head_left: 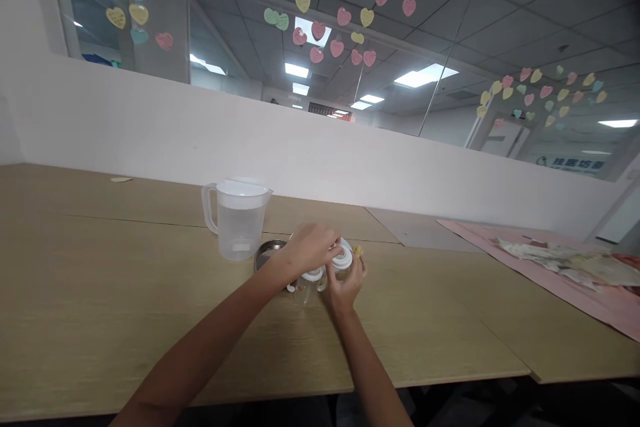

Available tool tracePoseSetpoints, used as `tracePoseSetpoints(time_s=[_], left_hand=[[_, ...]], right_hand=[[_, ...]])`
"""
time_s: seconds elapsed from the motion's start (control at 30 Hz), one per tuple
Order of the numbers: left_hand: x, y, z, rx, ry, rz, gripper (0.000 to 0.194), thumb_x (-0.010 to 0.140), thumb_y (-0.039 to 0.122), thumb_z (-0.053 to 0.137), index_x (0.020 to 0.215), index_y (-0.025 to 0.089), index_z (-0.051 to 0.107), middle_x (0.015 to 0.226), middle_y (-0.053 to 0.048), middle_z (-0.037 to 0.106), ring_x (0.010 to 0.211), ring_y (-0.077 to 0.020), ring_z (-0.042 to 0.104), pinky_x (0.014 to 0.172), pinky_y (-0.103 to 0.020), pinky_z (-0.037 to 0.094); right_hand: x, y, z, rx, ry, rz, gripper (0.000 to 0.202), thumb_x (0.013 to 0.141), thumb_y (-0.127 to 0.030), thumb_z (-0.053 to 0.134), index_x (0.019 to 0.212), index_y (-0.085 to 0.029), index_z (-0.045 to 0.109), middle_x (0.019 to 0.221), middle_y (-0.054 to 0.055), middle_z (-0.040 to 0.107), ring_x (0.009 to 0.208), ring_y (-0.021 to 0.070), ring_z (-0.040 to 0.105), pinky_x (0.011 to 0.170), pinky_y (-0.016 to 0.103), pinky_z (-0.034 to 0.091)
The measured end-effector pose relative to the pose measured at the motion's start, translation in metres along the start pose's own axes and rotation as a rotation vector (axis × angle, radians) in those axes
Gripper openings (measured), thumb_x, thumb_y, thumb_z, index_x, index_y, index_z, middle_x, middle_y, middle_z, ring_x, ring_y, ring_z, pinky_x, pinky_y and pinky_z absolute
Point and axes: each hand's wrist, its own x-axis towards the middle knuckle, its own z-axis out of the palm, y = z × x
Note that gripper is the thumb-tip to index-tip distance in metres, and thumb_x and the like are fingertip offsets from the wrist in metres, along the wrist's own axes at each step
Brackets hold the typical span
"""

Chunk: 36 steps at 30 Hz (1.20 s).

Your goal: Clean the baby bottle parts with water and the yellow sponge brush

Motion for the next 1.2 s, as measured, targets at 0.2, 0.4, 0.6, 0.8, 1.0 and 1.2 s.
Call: tracePoseSetpoints(time_s=[0.2,0.4,0.6,0.8,1.0,1.2], left_hand=[[-0.004,0.0,0.003,-0.129,-0.104,0.064,0.021,0.081,0.031,0.05,0.091,0.019,0.064,0.091,-0.006,0.066,0.081,-0.0199,0.061,0.066,-0.027,0.043],[-0.005,-0.002,0.006,-0.152,-0.236,0.131,0.036,0.07,0.038,0.063,0.102,0.021,0.056,0.104,-0.005,0.06,0.09,-0.0209,0.058,0.071,-0.026,0.044],[-0.003,0.009,0.016,0.03,-0.187,0.167,0.036,0.072,0.036,0.062,0.102,0.017,0.055,0.1,-0.009,0.06,0.079,-0.0228,0.06,0.061,-0.029,0.044],[-0.001,0.01,0.015,0.053,-0.224,0.18,0.018,0.079,0.015,0.047,0.089,0.014,0.061,0.085,-0.01,0.066,0.074,-0.0227,0.062,0.059,-0.028,0.042],[0.001,-0.012,0.01,-0.142,-0.192,0.289,0.019,0.08,0.013,0.05,0.089,0.017,0.067,0.087,-0.006,0.069,0.082,-0.0184,0.061,0.067,-0.024,0.042],[0.002,-0.032,-0.004,-0.523,-0.262,0.203,0.023,0.081,0.027,0.055,0.099,0.018,0.068,0.092,-0.004,0.071,0.08,-0.0146,0.064,0.068,-0.02,0.044]], right_hand=[[0.001,0.001,0.003,0.004,0.009,-0.008,0.038,0.082,-0.039,0.053,0.11,-0.014,0.051,0.099,0.012,0.062,0.094,0.0252,0.056,0.094,0.049,0.035],[-0.002,0.0,0.003,-0.027,0.072,-0.035,0.032,0.083,-0.041,0.048,0.101,-0.015,0.052,0.087,0.009,0.06,0.087,0.0249,0.057,0.093,0.049,0.036],[-0.007,0.009,0.006,-0.051,0.089,-0.066,0.03,0.083,-0.039,0.047,0.101,-0.016,0.051,0.085,0.009,0.057,0.094,0.0282,0.054,0.091,0.052,0.038],[-0.008,0.007,0.005,0.003,0.063,-0.114,0.03,0.085,-0.032,0.044,0.109,-0.015,0.047,0.09,0.009,0.055,0.096,0.0266,0.052,0.091,0.053,0.038],[-0.007,0.006,0.004,0.052,0.066,-0.22,0.034,0.084,-0.032,0.052,0.113,-0.018,0.043,0.089,0.006,0.053,0.088,0.0227,0.053,0.09,0.053,0.039],[-0.004,0.008,0.005,0.019,0.106,-0.139,0.035,0.081,-0.037,0.058,0.107,-0.017,0.046,0.089,0.007,0.054,0.088,0.0225,0.053,0.088,0.048,0.039]])
